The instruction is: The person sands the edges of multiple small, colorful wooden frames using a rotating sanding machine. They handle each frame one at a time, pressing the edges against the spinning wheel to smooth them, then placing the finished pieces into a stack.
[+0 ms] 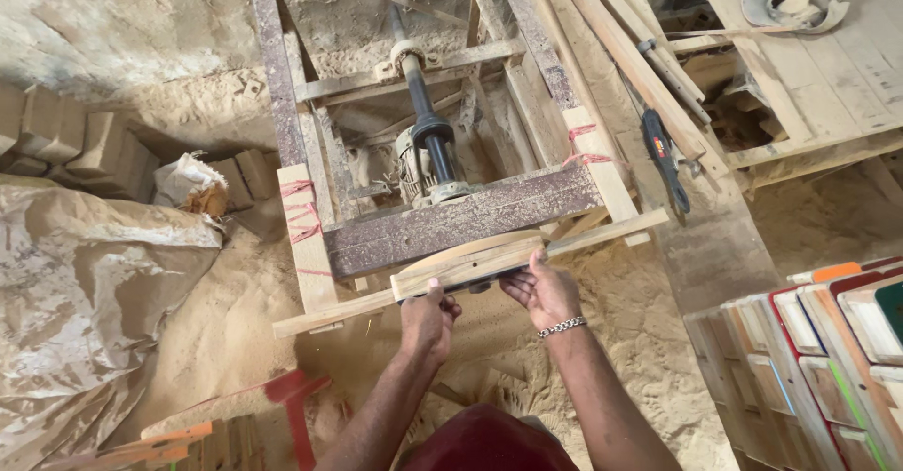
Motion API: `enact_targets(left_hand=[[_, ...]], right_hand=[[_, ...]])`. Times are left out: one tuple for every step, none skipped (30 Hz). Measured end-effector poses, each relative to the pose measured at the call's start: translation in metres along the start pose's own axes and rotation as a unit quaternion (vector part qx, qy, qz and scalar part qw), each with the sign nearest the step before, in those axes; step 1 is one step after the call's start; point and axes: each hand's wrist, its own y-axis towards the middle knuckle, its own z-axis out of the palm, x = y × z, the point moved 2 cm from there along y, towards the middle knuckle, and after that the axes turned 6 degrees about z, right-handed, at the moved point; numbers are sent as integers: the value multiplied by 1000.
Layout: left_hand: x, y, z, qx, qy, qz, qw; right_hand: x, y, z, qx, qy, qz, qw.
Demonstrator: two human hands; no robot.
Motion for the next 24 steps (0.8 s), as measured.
enact_targets(left_hand=[[1, -2, 6, 0, 2, 1, 1000], [3, -4, 12, 12, -7, 14, 1000], [6, -6, 19, 24, -16, 28, 999], [8, -7, 24, 35, -25, 41, 998], [11, -7, 29, 32, -23, 38, 998], [15, -6, 33, 30, -22, 35, 999], [19, -5, 38, 27, -21, 32, 999], [24, -4, 40, 21, -17, 27, 999], [29, -3, 43, 15, -14, 23, 1000], [34, -1, 46, 9, -10, 20, 1000], [39, 1, 49, 10, -17, 24, 999], [44, 4, 55, 12, -26, 30, 999], [49, 7, 61, 13, -35, 36, 999], [56, 10, 66, 12, -31, 37, 999], [63, 13, 72, 11, -26, 38, 999], [68, 15, 78, 9, -24, 41, 999], [74, 17, 84, 10, -20, 47, 999], [80, 19, 90, 11, -14, 53, 998], [86, 21, 95, 13, -9, 58, 998], [92, 23, 100, 14, -10, 61, 998], [98, 26, 104, 15, -10, 64, 998], [104, 29, 109, 19, -9, 67, 998], [109, 32, 113, 15, -7, 74, 997], [115, 37, 120, 15, -3, 79, 997]], right_hand=[[4, 0, -1, 5, 3, 2, 1000], [7, 1, -3, 11, 5, 4, 1000], [11, 2, -6, 17, 7, 6, 1000], [13, 4, -8, 22, 13, 6, 1000], [15, 6, -11, 27, 18, 7, 999], [18, 10, -15, 32, 23, 7, 999], [20, 14, -20, 26, 22, 4, 999], [21, 18, -25, 21, 22, 3, 1000], [22, 22, -31, 16, 22, 2, 1000], [22, 28, -37, 18, 21, 0, 1000], [23, 33, -43, 20, 21, -1, 1000], [26, 41, -50, 24, 20, -3, 1000], [29, 49, -55, 33, 24, 0, 999], [31, 58, -62, 39, 28, 5, 999], [32, 67, -69, 46, 33, 11, 998], [35, 75, -76, 46, 33, 9, 998], [37, 83, -83, 47, 34, 8, 998], [40, 90, -91, 46, 35, 6, 998], [43, 96, -98, 44, 33, 9, 998], [47, 102, -104, 43, 29, 11, 999], [50, 106, -108, 42, 25, 14, 999], [54, 110, -112, 53, 24, 12, 998], [59, 114, -115, 64, 23, 10, 998], [66, 116, -119, 74, 24, 6, 997]])
